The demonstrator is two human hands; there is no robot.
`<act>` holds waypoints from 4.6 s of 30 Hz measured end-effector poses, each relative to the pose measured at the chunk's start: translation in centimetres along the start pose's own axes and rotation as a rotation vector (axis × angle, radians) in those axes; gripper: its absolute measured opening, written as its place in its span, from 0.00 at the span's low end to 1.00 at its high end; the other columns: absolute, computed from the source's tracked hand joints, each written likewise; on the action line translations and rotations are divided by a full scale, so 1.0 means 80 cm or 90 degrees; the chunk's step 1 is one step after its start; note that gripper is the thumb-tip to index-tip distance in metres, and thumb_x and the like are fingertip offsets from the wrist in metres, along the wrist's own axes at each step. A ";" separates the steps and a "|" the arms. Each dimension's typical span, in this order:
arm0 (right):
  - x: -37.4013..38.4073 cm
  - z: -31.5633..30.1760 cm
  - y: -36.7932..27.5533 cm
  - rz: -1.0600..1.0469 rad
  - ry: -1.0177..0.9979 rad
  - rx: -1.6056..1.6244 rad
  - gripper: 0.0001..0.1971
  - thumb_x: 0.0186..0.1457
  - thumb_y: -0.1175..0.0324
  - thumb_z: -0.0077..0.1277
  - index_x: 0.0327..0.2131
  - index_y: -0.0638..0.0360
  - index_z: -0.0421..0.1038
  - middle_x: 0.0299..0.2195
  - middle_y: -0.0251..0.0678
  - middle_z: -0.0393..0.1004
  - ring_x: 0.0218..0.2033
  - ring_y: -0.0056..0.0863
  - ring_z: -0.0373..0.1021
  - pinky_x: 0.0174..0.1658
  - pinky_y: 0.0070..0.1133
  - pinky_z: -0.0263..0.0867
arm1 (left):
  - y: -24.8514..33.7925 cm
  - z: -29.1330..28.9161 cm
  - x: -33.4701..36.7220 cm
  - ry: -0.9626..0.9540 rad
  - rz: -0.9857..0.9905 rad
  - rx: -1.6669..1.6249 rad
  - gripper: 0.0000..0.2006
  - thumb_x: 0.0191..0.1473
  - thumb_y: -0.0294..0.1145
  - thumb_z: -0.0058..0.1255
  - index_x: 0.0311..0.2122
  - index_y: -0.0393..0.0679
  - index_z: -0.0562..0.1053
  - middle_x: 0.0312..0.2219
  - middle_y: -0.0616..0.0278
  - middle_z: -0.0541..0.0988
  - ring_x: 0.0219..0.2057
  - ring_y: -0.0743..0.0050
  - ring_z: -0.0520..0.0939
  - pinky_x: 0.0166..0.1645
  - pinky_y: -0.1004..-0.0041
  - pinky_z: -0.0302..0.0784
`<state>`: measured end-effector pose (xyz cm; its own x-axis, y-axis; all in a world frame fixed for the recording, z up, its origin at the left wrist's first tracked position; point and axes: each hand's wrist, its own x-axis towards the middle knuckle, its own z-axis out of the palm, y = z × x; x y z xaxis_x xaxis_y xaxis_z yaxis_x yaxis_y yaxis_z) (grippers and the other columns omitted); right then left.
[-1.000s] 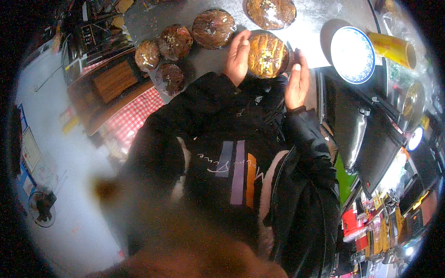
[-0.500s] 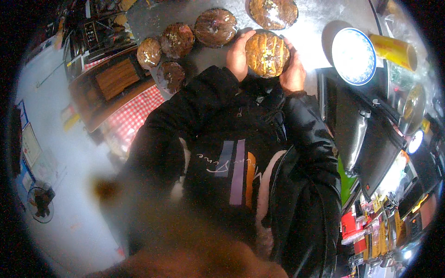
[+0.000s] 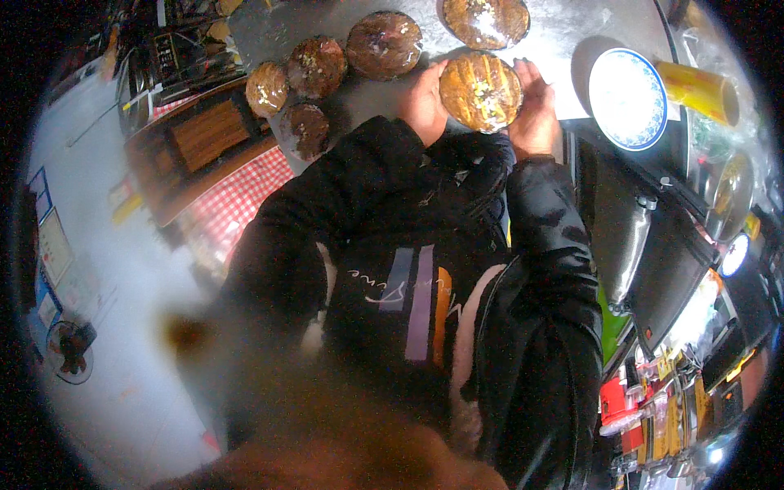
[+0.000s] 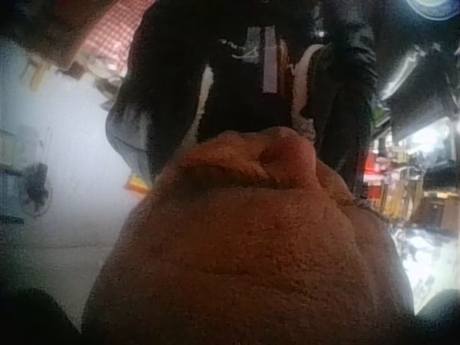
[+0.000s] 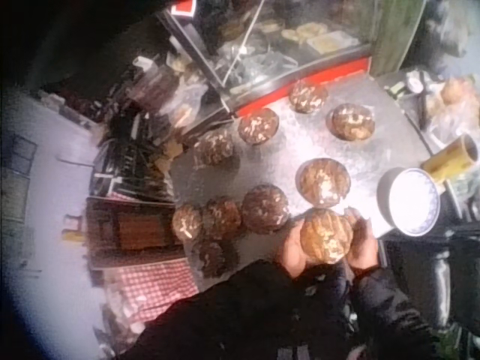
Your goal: The person wraps several round loaves of bread in plastic wrap on a metal countertop. They pick up each loaf, stretch the wrap around it, smooth the film, and place the wrapped loaf back on the counter.
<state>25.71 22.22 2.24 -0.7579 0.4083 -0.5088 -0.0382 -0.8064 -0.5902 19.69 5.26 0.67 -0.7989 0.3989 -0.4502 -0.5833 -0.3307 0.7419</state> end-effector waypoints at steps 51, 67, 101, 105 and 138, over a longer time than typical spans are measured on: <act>-0.035 0.012 0.002 -0.041 0.095 -0.012 0.27 0.71 0.53 0.31 0.64 0.62 0.58 0.61 0.42 0.65 0.61 0.36 0.63 0.63 0.34 0.59 | 0.019 0.058 0.004 0.044 -0.081 -0.076 0.23 0.69 0.43 0.37 0.58 0.35 0.68 0.56 0.58 0.71 0.58 0.70 0.70 0.65 0.69 0.60; -0.033 0.024 -0.021 0.065 0.053 -0.003 0.26 0.71 0.55 0.33 0.64 0.62 0.59 0.63 0.40 0.63 0.63 0.35 0.61 0.66 0.33 0.56 | -0.017 0.024 -0.006 0.046 -0.194 -0.402 0.29 0.65 0.50 0.38 0.61 0.38 0.63 0.58 0.52 0.71 0.60 0.52 0.70 0.67 0.51 0.59; 0.023 0.021 -0.152 -0.172 -0.021 -0.315 0.19 0.68 0.69 0.43 0.58 0.68 0.63 0.54 0.42 0.69 0.54 0.27 0.67 0.59 0.25 0.64 | 0.110 -0.014 -0.108 0.129 -0.105 0.060 0.19 0.64 0.43 0.48 0.55 0.44 0.71 0.51 0.61 0.77 0.53 0.72 0.77 0.57 0.71 0.69; 0.089 0.042 -0.200 -0.175 -0.035 -0.348 0.21 0.66 0.64 0.47 0.58 0.66 0.64 0.53 0.43 0.72 0.53 0.32 0.70 0.59 0.27 0.64 | 0.123 -0.002 -0.108 0.118 -0.112 0.039 0.17 0.64 0.41 0.49 0.51 0.41 0.72 0.45 0.61 0.80 0.48 0.73 0.80 0.54 0.72 0.73; 0.392 0.090 -0.302 -0.203 -0.061 -0.497 0.11 0.59 0.72 0.57 0.45 0.60 0.75 0.34 0.25 0.75 0.32 0.16 0.68 0.39 0.16 0.66 | 0.216 0.150 0.092 -0.078 0.117 0.399 0.13 0.65 0.31 0.45 0.51 0.36 0.74 0.44 0.63 0.78 0.44 0.77 0.77 0.51 0.72 0.74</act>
<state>-1.81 51.41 5.07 -0.8402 0.5000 -0.2100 0.1740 -0.1183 -0.9776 5.52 12.78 16.16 -0.8335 0.4896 -0.2562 -0.2129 0.1432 0.9665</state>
